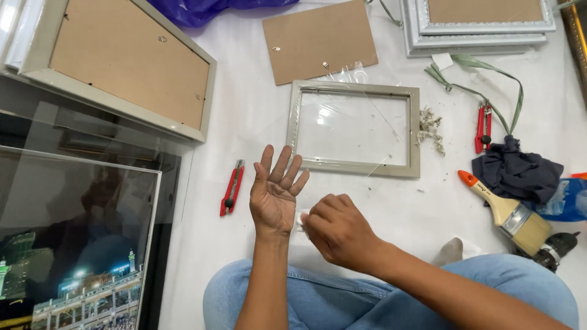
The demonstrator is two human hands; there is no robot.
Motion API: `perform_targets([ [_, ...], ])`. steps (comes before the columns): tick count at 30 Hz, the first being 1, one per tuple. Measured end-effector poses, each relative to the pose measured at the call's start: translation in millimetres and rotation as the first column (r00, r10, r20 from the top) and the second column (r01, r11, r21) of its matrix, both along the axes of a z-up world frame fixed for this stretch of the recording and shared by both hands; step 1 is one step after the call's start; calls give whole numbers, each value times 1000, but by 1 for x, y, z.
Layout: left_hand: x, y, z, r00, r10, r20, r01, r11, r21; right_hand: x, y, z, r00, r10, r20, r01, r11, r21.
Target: Cleaning glass panes and assembling them into picture frames while working on the floor
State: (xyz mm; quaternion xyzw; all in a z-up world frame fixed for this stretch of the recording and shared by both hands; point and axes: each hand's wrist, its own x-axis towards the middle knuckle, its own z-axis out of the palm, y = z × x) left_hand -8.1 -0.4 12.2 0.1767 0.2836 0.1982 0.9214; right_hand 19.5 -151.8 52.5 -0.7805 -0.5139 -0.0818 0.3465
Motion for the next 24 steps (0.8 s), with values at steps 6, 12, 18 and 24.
perform_targets([
  [6,-5,12,1,1000,12,11,-12,1000,10,142,-74,-72,868,-461,186,481,873,-83],
  [12,1,1,1,1000,13,3,-13,1000,-8,64,-30,-56,979,-201,-22,201,979,32],
  [18,-1,3,0,1000,23,-11,-23,1000,-19,69,-28,-58,989,-117,93,114,993,40],
  [24,-1,1,2,1000,-14,23,15,1000,-26,152,-86,-93,742,-649,171,670,729,-138],
])
